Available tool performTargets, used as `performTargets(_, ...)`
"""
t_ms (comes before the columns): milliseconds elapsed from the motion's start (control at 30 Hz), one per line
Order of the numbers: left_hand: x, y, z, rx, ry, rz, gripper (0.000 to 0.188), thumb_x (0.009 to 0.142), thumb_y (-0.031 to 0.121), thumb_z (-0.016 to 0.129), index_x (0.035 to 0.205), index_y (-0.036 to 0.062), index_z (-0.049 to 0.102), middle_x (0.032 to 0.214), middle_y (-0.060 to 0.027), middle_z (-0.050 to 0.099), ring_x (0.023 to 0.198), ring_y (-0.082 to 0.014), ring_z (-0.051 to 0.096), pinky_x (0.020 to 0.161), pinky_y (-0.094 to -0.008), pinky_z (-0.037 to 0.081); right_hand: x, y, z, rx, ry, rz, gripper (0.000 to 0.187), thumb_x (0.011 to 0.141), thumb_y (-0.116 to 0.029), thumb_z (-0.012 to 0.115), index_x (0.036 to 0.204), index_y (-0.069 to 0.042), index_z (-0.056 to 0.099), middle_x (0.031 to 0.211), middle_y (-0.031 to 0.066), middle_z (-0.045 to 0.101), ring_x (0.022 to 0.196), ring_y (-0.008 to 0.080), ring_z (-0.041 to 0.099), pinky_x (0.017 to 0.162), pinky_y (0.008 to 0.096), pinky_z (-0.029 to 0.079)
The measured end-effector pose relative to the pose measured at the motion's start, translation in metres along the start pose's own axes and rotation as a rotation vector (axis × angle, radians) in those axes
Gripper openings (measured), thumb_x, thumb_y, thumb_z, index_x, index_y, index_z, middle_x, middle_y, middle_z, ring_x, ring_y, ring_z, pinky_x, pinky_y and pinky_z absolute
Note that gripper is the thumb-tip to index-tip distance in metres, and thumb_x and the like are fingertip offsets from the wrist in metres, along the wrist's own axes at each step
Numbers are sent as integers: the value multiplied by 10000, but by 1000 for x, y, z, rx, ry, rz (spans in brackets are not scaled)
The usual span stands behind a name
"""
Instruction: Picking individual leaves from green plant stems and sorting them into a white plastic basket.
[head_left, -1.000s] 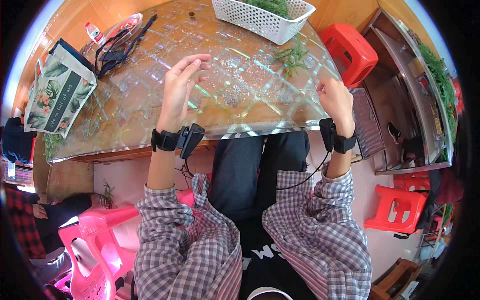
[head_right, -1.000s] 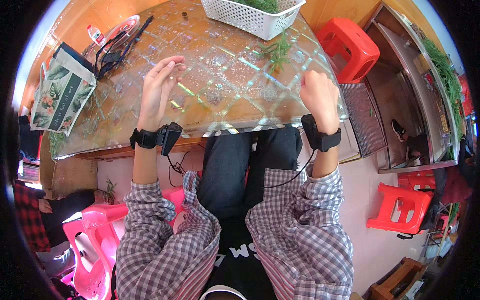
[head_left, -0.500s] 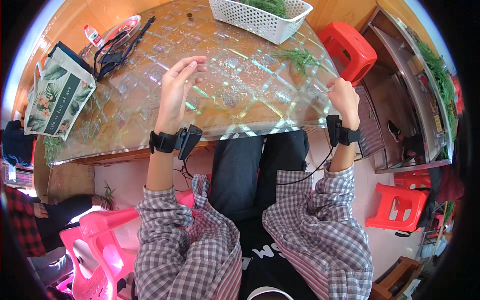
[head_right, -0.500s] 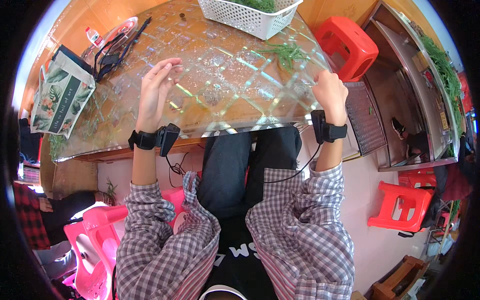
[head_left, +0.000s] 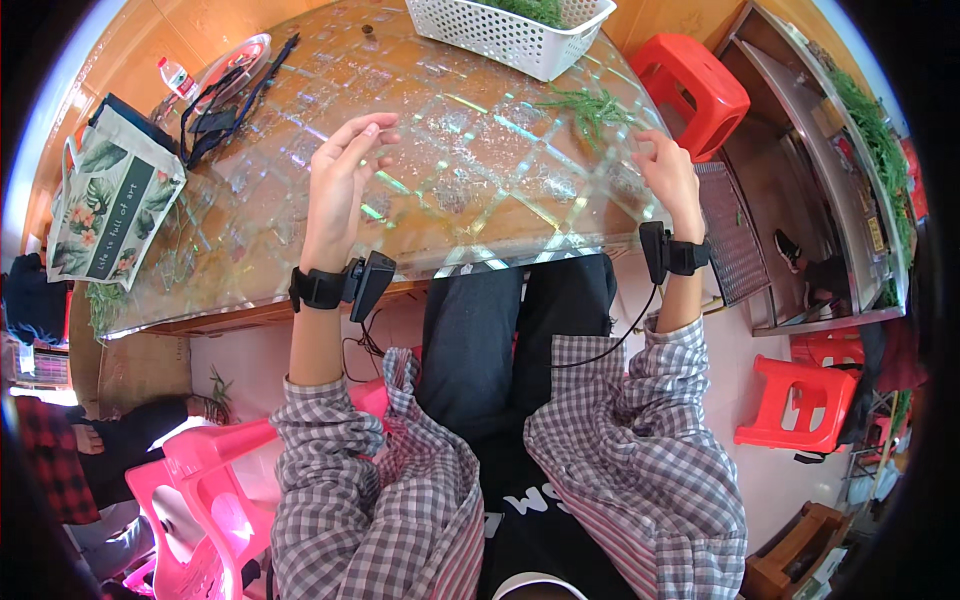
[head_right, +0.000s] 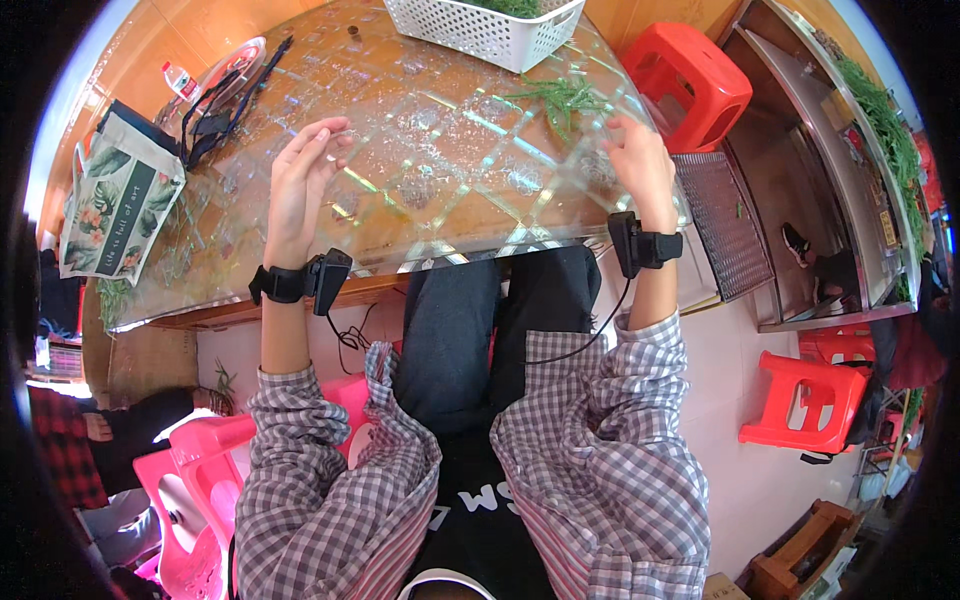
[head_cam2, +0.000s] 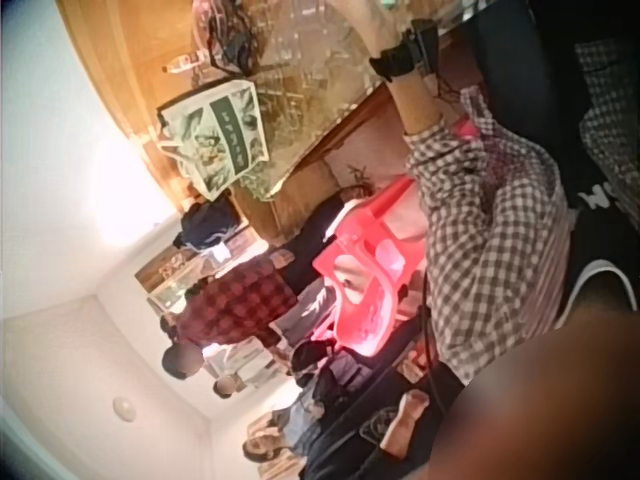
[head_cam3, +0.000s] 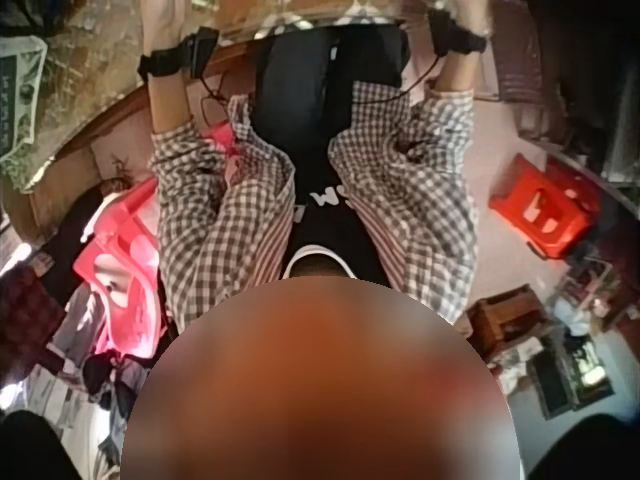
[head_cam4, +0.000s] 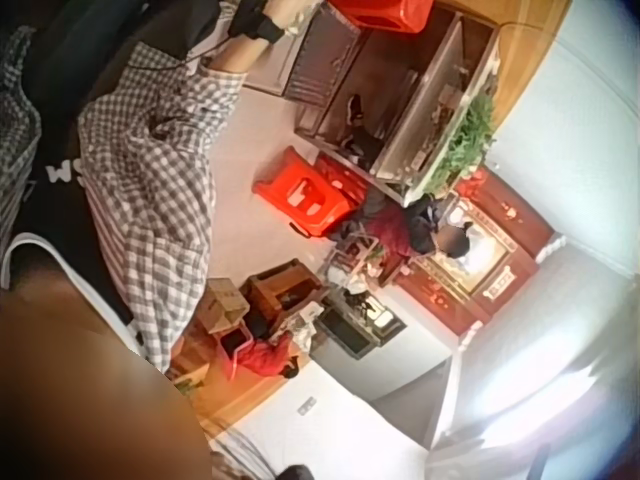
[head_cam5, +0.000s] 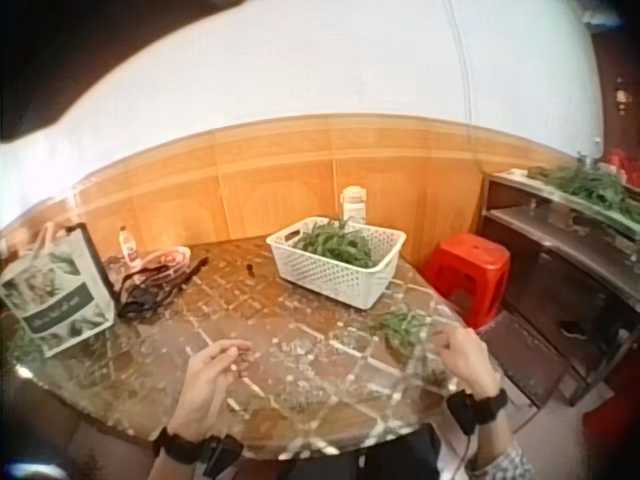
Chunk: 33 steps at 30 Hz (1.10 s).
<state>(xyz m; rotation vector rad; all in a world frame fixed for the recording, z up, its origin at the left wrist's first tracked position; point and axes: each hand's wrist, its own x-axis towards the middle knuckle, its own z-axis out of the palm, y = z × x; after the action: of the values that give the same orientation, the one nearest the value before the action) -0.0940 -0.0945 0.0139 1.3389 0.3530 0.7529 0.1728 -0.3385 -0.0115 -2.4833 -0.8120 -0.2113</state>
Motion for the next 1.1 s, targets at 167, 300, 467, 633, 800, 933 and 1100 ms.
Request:
performTargets(167, -1, 0, 0, -1, 9, -8, 217, 883, 150, 484, 1015, 6, 579, 1038, -68, 586, 905, -134, 548, 748, -273, 413, 2, -2, 8, 55, -97, 7, 276, 712, -89, 555, 980, -104, 624, 769, 147, 622, 777, 316, 597, 671, 406, 458)
performTargets(300, 0, -1, -2, -12, 4, -15, 220, 886, 154, 483, 1016, 5, 578, 1038, -70, 585, 903, -135, 546, 751, -276, 413, -3, -8, 14, -4, -60, -83, 292, 710, -87, 605, 1002, -96, 625, 648, 127, 598, 649, 271, 601, 581, 362, 446)
performTargets(467, 0, 1, -2, -12, -10, -20, 252, 900, 151, 470, 1069, -22, 541, 1056, -71, 564, 917, -133, 543, 748, -261, 409, -8, -15, 12, -68, -61, -129, 273, 714, -92, 597, 981, -114, 649, 696, 146, 608, 675, 294, 600, 590, 364, 447)
performTargets(633, 0, 4, -4, -16, 13, -22, 224, 889, 148, 477, 1029, 1, 570, 1036, -72, 583, 901, -136, 544, 759, -273, 408, -11, -20, 10, -112, -79, -120, 267, 722, -111, 584, 978, -132, 657, 785, 163, 621, 738, 322, 602, 630, 383, 458)
performTargets(800, 0, 6, -7, -49, 8, -17, 229, 891, 152, 477, 1036, -2, 565, 1026, -68, 583, 900, -134, 544, 759, -267, 405, -16, -29, 8, -154, -84, -132, 267, 725, -115, 576, 978, -139, 659, 831, 174, 618, 780, 331, 598, 663, 399, 464)
performTargets(933, 5, 8, -9, -88, 0, -6, 231, 891, 155, 481, 1038, -3, 564, 1018, -63, 582, 899, -130, 544, 754, -265, 405, -18, -34, 7, -176, -130, -124, 269, 726, -112, 574, 978, -145, 661, 832, 178, 618, 791, 338, 593, 677, 409, 465)
performTargets(1100, 12, 12, -7, -128, -6, 23, 229, 888, 155, 487, 1035, -2, 564, 1015, -55, 583, 895, -122, 543, 747, -260, 404, -22, -31, 6, -189, -120, -143, 273, 719, -92, 548, 961, -141, 664, 817, 176, 617, 779, 346, 592, 681, 424, 466)
